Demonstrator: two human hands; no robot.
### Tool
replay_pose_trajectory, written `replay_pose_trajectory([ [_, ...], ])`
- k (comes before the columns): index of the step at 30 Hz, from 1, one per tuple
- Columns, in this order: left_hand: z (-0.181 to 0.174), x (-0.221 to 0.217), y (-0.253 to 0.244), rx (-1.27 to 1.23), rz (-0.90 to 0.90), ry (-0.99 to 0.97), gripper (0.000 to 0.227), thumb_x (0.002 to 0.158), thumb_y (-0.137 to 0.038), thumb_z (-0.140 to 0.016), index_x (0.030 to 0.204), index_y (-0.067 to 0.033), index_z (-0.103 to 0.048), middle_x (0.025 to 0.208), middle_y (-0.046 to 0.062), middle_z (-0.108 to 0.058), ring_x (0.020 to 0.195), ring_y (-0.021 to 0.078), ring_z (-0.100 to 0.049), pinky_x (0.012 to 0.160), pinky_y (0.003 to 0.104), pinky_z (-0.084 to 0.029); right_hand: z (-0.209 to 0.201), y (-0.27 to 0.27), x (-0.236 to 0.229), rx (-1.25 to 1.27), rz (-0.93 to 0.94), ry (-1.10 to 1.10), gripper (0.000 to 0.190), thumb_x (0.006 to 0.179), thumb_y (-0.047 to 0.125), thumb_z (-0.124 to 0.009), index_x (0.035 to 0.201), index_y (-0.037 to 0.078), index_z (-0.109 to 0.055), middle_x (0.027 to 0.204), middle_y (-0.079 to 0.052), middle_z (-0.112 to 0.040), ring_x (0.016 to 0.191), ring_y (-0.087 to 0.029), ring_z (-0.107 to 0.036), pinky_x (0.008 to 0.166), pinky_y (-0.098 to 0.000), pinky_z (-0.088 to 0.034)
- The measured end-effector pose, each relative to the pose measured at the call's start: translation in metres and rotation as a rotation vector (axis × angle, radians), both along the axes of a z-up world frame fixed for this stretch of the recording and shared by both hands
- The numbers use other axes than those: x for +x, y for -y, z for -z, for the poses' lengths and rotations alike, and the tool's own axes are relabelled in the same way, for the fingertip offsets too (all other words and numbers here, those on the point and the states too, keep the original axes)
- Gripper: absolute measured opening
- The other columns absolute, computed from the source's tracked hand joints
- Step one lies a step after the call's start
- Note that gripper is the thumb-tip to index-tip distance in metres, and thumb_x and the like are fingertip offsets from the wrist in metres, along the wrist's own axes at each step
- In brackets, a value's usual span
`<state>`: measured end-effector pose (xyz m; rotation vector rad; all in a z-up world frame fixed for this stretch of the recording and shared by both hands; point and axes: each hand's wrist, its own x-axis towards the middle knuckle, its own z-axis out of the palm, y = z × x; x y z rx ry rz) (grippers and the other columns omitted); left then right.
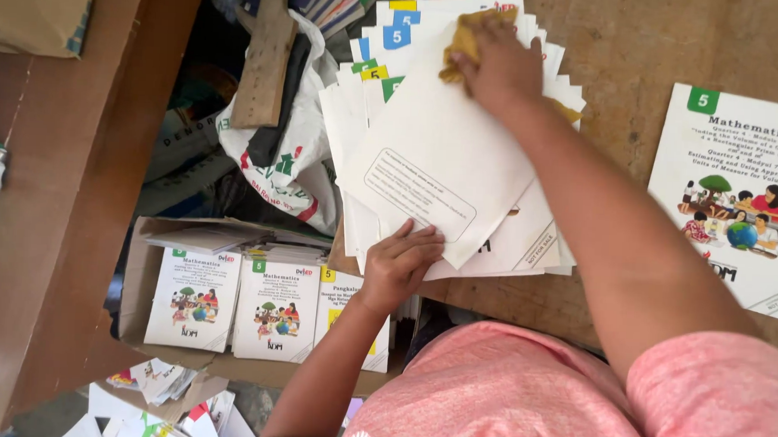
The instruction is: Cleaning and organizing educational booklets by wiping them with a cloth and stacking them on a table.
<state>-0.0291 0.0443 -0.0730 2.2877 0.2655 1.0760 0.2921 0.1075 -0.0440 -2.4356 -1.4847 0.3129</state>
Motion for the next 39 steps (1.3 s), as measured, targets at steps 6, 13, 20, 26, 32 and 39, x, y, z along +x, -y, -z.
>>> replay_pose_trajectory([
  [6, 0.026, -0.005, 0.001, 0.034, -0.084, 0.045, 0.005, 0.088, -0.018, -0.081, 0.087, -0.0132, -0.079, 0.098, 0.002, -0.076, 0.091, 0.0289, -0.076, 0.098, 0.041, -0.061, 0.001, 0.087, -0.134, 0.183, -0.463, 0.166, 0.064, 0.098, 0.055, -0.052, 0.151, 0.02, -0.052, 0.16, -0.016, -0.045, 0.152, -0.036, -0.033, 0.113, -0.0751, -0.025],
  [13, 0.01, 0.005, 0.006, 0.295, -0.129, 0.056, 0.016, 0.096, -0.022, -0.072, 0.086, -0.0112, -0.07, 0.099, 0.007, -0.062, 0.088, 0.0316, -0.07, 0.092, 0.046, -0.063, 0.025, 0.205, -0.06, 0.228, -0.16, 0.042, 0.053, 0.096, 0.043, -0.06, 0.146, 0.025, -0.06, 0.161, -0.005, -0.048, 0.15, -0.031, -0.04, 0.118, -0.071, -0.022],
  [20, -0.059, 0.018, -0.074, 0.271, -0.382, -0.072, 0.013, 0.097, -0.008, -0.056, 0.091, -0.0136, -0.066, 0.111, -0.01, -0.078, 0.063, 0.0048, -0.061, 0.059, 0.023, -0.043, 0.004, 0.188, 0.01, 0.89, 0.504, -0.61, 0.028, 0.106, 0.034, -0.063, 0.114, 0.008, -0.07, 0.102, -0.001, -0.071, 0.095, -0.013, -0.065, 0.077, -0.0283, -0.057],
  [26, -0.195, 0.042, -0.095, -0.003, -0.433, 0.684, 0.019, 0.107, -0.024, -0.048, 0.097, -0.0098, -0.043, 0.09, 0.006, -0.042, 0.077, 0.0181, -0.041, 0.072, 0.034, -0.038, -0.09, 0.167, -0.083, 0.047, 0.042, -0.395, 0.088, 0.091, 0.053, -0.064, 0.159, 0.008, -0.029, 0.162, -0.02, -0.034, 0.154, -0.041, -0.014, 0.122, -0.0608, -0.007],
  [32, -0.16, 0.016, -0.076, -0.684, 0.195, 0.815, 0.03, 0.122, -0.019, -0.061, 0.149, -0.0116, -0.05, 0.156, 0.019, -0.052, 0.147, 0.0431, -0.05, 0.129, 0.065, -0.044, -0.068, 0.202, -0.122, 0.36, 0.069, -0.652, 0.081, 0.096, 0.059, -0.05, 0.16, 0.013, -0.031, 0.169, -0.014, -0.025, 0.159, -0.024, -0.007, 0.122, -0.0522, 0.008],
  [39, -0.163, 0.085, 0.044, -1.422, -0.009, 0.795, 0.076, 0.095, 0.006, -0.06, 0.162, -0.0159, -0.03, 0.154, 0.022, -0.052, 0.122, 0.0328, -0.064, 0.096, 0.043, -0.061, -0.07, 0.277, -0.059, 1.317, 0.209, -1.336, 0.057, 0.103, 0.021, -0.071, 0.152, 0.012, -0.043, 0.149, -0.014, -0.06, 0.138, -0.026, -0.059, 0.123, -0.0379, -0.05],
])
